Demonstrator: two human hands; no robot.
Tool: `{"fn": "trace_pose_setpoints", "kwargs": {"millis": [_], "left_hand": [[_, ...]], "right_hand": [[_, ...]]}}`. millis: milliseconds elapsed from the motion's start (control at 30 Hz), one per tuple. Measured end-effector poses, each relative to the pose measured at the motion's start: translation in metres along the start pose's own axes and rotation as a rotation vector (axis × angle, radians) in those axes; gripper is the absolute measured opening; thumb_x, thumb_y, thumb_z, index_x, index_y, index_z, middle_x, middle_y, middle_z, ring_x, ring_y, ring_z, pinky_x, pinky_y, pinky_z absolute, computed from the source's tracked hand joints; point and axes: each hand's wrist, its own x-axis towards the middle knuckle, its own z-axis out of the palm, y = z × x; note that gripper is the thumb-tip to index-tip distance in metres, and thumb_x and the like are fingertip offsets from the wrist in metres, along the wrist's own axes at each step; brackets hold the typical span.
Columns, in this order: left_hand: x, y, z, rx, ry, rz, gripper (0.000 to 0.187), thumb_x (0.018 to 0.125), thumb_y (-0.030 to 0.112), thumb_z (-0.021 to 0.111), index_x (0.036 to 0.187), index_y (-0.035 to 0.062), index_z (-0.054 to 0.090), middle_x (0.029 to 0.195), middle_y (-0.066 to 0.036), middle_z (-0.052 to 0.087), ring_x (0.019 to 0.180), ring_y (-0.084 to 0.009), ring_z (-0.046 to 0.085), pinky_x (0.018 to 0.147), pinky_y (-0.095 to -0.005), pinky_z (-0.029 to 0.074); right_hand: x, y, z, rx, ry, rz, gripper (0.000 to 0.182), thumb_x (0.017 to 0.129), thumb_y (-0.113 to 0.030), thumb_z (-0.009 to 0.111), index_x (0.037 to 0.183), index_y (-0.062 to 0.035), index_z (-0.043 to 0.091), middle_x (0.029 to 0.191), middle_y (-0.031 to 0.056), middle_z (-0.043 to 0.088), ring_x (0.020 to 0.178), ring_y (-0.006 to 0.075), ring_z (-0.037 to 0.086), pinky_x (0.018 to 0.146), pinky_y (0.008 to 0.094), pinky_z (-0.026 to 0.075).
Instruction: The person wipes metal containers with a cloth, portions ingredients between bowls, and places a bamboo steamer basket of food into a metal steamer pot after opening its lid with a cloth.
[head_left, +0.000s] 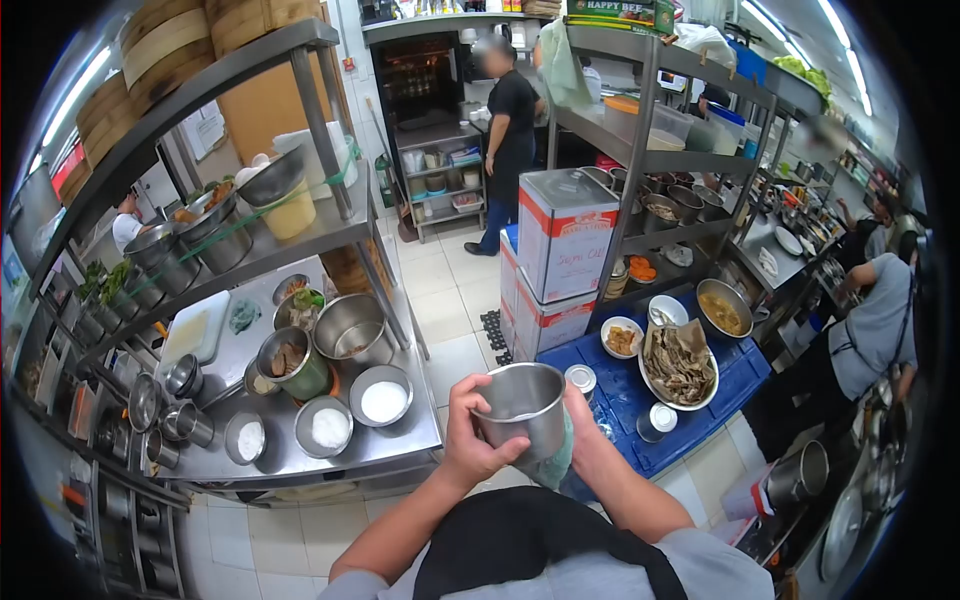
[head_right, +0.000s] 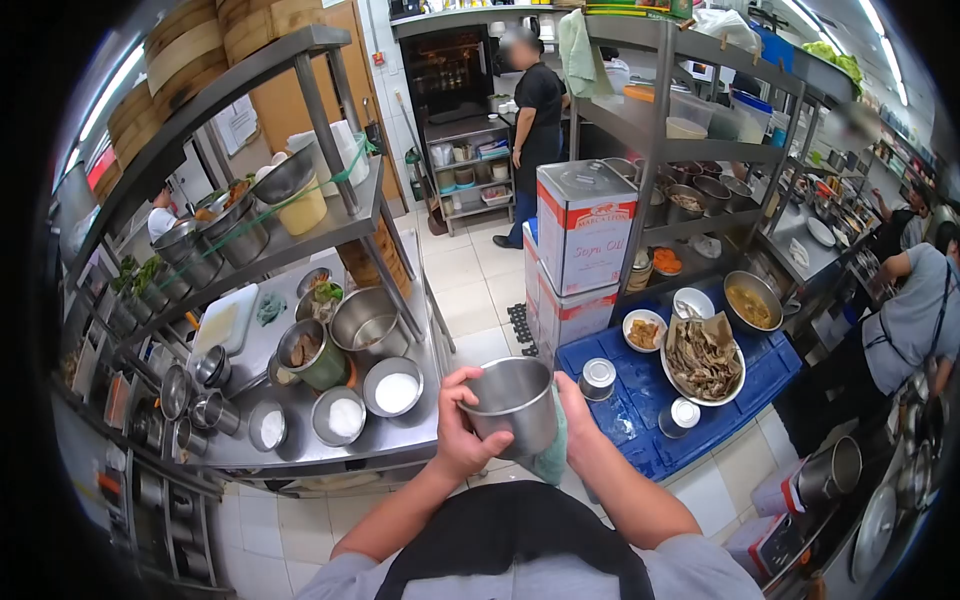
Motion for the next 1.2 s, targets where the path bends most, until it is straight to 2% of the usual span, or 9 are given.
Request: {"fn": "trace_pose_setpoints", "kwargs": {"millis": [100, 167, 267, 400, 700, 800, 933, 1000, 1200], "left_hand": [[-0.001, 0.003, -0.009, 0.369, -0.092, 0.291, 0.075, 0.063, 0.042, 0.092, 0.102, 0.0066, 0.038, 0.127, -0.021, 0.043, 0.114, -0.0341, 0.054, 0.088, -0.0401, 0.05], [-0.005, -0.003, -0.009, 0.396, -0.063, 0.261, 0.077, 0.061, 0.041, 0.094, 0.101, 0.0065, 0.038, 0.124, -0.022, 0.044, 0.113, -0.0386, 0.054, 0.089, -0.0433, 0.051], [0.007, -0.007, -0.018, 0.654, 0.047, 0.364, 0.077, 0.057, 0.038, 0.096, 0.099, 0.0022, 0.042, 0.124, -0.02, 0.046, 0.084, -0.0246, 0.055, 0.079, -0.0353, 0.047], [-0.007, -0.002, -0.052, 0.595, 0.14, 0.055, 0.074, 0.058, 0.03, 0.095, 0.106, -0.0007, 0.048, 0.121, -0.012, 0.048, 0.07, -0.0167, 0.041, 0.069, -0.0289, 0.041], [-0.111, 0.075, -0.232, 0.772, 0.47, -0.42, 0.049, 0.071, 0.027, 0.086, 0.091, 0.0052, 0.047, 0.103, -0.005, 0.053, 0.074, -0.0125, 0.053, 0.068, -0.0293, 0.045], [-0.163, 0.093, -0.288, 1.13, 0.654, -0.543, 0.049, 0.071, 0.033, 0.085, 0.091, 0.0025, 0.053, 0.097, -0.012, 0.056, 0.087, -0.0309, 0.057, 0.075, -0.0391, 0.048], [-0.218, 0.075, -0.365, 1.34, 0.912, -0.756, 0.039, 0.078, 0.032, 0.079, 0.084, 0.0005, 0.056, 0.099, -0.016, 0.057, 0.095, -0.0345, 0.057, 0.082, -0.0418, 0.048], [-0.253, 0.036, -0.423, 1.542, 0.985, -0.532, 0.037, 0.082, 0.031, 0.075, 0.082, -0.0013, 0.057, 0.107, -0.021, 0.058, 0.104, -0.0377, 0.054, 0.089, -0.0443, 0.045], [-0.272, -0.048, -0.554, 1.41, 0.93, -0.665, 0.032, 0.087, 0.019, 0.065, 0.107, -0.006, 0.06, 0.128, -0.026, 0.054, 0.123, -0.0414, 0.048, 0.108, -0.0468, 0.036]], "right_hand": [[0.011, 0.01, -0.017, 0.056, -0.052, -0.004, 0.054, 0.094, -0.033, 0.029, 0.123, 0.0019, 0.059, 0.119, 0.0189, 0.065, 0.107, 0.0337, 0.064, 0.097, 0.0469, 0.05], [0.019, 0.019, -0.025, 0.095, -0.089, 0.004, 0.053, 0.094, -0.033, 0.03, 0.122, 0.0016, 0.059, 0.119, 0.0197, 0.065, 0.108, 0.0332, 0.064, 0.097, 0.0469, 0.05], [0.014, 0.037, -0.005, 0.13, -0.001, 0.119, 0.054, 0.096, -0.037, 0.032, 0.124, -0.0005, 0.059, 0.121, 0.0196, 0.064, 0.106, 0.0336, 0.064, 0.097, 0.0465, 0.05], [0.022, 0.059, -0.008, 0.067, -0.041, 0.255, 0.055, 0.098, -0.039, 0.033, 0.127, 0.0012, 0.056, 0.119, 0.0198, 0.065, 0.107, 0.0343, 0.065, 0.097, 0.0477, 0.05], [0.04, 0.08, -0.09, -0.255, 0.037, 0.34, 0.047, 0.099, -0.038, 0.038, 0.12, -0.0027, 0.061, 0.113, 0.0154, 0.067, 0.101, 0.0321, 0.066, 0.092, 0.0452, 0.053], [0.03, 0.088, -0.13, -0.389, 0.146, 0.38, 0.046, 0.1, -0.038, 0.037, 0.115, -0.0034, 0.063, 0.106, 0.0146, 0.069, 0.094, 0.0326, 0.067, 0.087, 0.0459, 0.055], [0.035, 0.105, -0.164, -0.434, 0.27, 0.412, 0.044, 0.101, -0.037, 0.035, 0.107, -0.0043, 0.064, 0.097, 0.0127, 0.069, 0.083, 0.0321, 0.068, 0.079, 0.0468, 0.057], [0.032, 0.115, -0.14, -0.397, 0.313, 0.429, 0.044, 0.101, -0.036, 0.035, 0.108, -0.0038, 0.064, 0.097, 0.0131, 0.069, 0.082, 0.0319, 0.068, 0.079, 0.0469, 0.057], [0.022, 0.143, -0.164, -0.459, 0.496, 0.483, 0.04, 0.099, -0.031, 0.045, 0.113, 0.0022, 0.062, 0.099, 0.0168, 0.068, 0.084, 0.0309, 0.069, 0.079, 0.0458, 0.057]]}}
